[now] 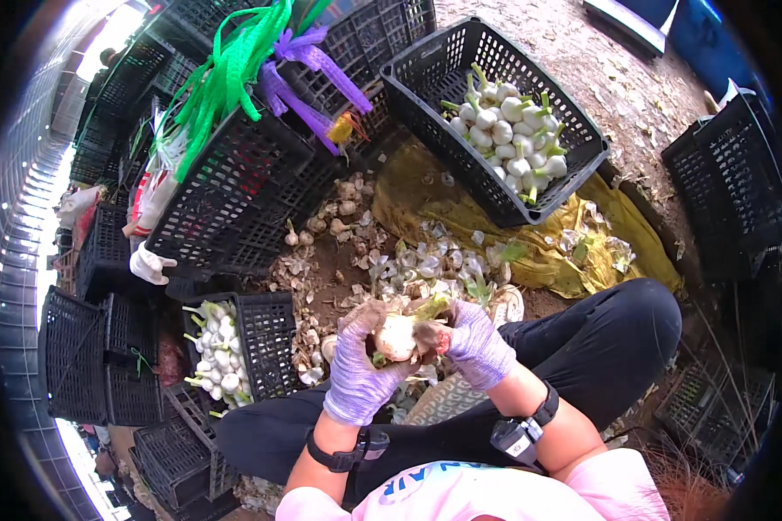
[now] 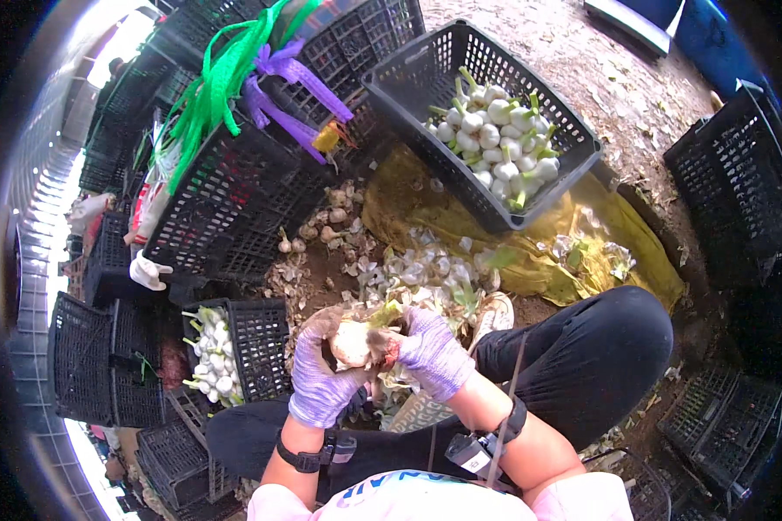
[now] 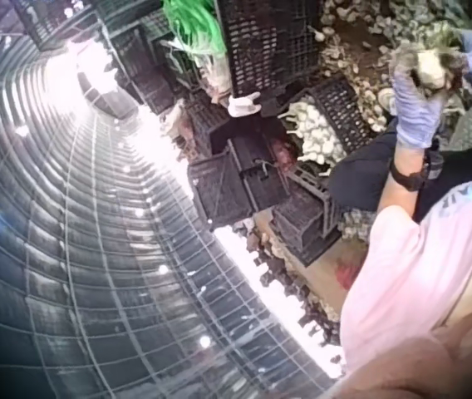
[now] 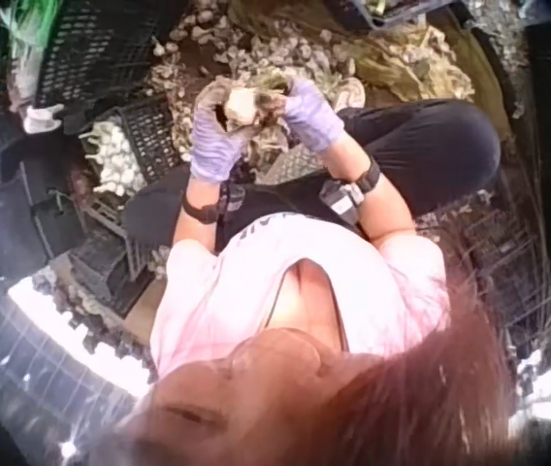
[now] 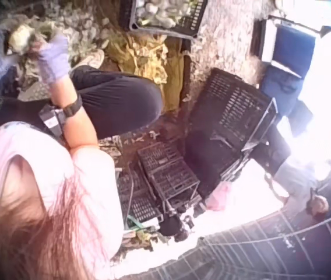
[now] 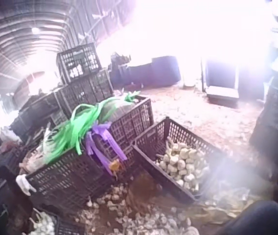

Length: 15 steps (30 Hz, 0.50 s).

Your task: The person sits on the floor and peels garlic bulbs by hand, removing the outer skins and roots. They place the cleaned garlic into a black crate and later transfer the contents into a large blue barrel. Finally, they gather the discarded skins into a sack.

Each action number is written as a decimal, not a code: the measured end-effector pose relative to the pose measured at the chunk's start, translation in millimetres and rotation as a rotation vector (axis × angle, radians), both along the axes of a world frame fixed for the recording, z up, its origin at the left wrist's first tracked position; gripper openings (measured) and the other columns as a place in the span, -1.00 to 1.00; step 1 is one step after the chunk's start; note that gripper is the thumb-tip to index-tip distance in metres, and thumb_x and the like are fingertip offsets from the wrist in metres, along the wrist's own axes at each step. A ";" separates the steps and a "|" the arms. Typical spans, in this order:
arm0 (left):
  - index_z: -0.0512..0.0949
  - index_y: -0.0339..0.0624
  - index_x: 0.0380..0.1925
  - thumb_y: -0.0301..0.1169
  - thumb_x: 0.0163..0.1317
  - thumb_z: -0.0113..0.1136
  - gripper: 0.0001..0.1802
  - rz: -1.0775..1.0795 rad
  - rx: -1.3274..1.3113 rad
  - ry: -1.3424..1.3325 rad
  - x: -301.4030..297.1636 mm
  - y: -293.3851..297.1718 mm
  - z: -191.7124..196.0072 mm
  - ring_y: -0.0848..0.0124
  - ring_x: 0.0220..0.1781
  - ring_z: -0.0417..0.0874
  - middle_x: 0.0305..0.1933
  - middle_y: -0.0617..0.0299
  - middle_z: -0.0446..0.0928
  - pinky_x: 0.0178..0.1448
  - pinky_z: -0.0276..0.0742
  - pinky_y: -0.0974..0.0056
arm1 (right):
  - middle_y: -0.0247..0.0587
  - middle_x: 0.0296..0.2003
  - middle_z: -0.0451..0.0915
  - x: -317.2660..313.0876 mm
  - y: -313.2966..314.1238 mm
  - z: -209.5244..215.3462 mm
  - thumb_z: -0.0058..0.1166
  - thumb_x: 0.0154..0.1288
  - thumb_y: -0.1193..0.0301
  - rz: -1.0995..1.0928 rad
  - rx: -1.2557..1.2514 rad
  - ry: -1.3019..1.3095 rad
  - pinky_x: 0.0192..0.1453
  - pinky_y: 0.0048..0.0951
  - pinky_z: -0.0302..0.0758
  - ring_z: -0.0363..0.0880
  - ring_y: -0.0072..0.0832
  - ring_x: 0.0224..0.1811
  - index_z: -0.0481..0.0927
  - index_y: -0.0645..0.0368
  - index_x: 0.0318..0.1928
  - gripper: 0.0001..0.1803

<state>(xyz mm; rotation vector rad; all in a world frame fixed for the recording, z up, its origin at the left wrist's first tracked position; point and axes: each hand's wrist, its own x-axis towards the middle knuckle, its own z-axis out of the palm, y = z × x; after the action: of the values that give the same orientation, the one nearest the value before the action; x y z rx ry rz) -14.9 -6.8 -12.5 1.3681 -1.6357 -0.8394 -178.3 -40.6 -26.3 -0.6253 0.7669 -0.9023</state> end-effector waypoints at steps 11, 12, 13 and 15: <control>0.28 -0.21 0.06 0.47 -0.14 -0.11 0.02 -0.198 0.978 1.289 20.4 5.7 -15.6 0.39 -0.23 0.57 -0.18 0.11 0.48 -0.24 0.55 0.34 | -0.32 -0.26 0.52 -4.5 11.4 -7.1 0.12 0.04 0.34 0.112 -0.273 0.082 -0.15 -0.53 0.40 0.44 -0.63 -0.24 0.45 0.26 -0.05 -0.56; 0.28 -0.21 0.05 0.47 -0.12 -0.13 0.00 -0.017 0.877 1.069 1.4 -1.0 -9.4 0.39 -0.22 0.56 -0.18 0.11 0.48 -0.23 0.55 0.34 | -0.32 -0.26 0.52 -6.7 11.5 -10.7 0.10 0.05 0.33 0.026 -0.307 0.149 -0.13 -0.52 0.40 0.44 -0.62 -0.23 0.44 0.26 -0.04 -0.56; 0.29 -0.21 0.05 0.46 -0.10 -0.16 -0.01 0.161 0.756 0.833 -8.3 -3.7 -1.1 0.39 -0.22 0.56 -0.19 0.11 0.48 -0.23 0.55 0.34 | -0.31 -0.26 0.52 -7.2 11.7 -9.1 0.09 0.07 0.33 -0.055 -0.350 0.201 -0.12 -0.50 0.40 0.44 -0.61 -0.23 0.44 0.26 -0.04 -0.57; 0.30 -0.20 0.03 0.27 -0.01 0.05 -0.18 0.118 0.612 0.754 -5.9 -1.7 -3.6 0.39 -0.18 0.55 -0.14 0.14 0.47 -0.13 0.53 0.31 | -0.37 -0.28 0.50 -10.5 9.4 -23.2 0.01 0.18 0.31 0.082 -0.338 0.139 -0.08 -0.48 0.40 0.46 -0.56 -0.23 0.43 0.25 -0.02 -0.62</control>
<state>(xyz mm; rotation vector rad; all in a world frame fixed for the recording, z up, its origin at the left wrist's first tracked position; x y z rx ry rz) -20.8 -8.5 -16.1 1.2740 -0.7282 -1.6243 -188.8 -31.2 -49.6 -1.0183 0.7120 -0.9274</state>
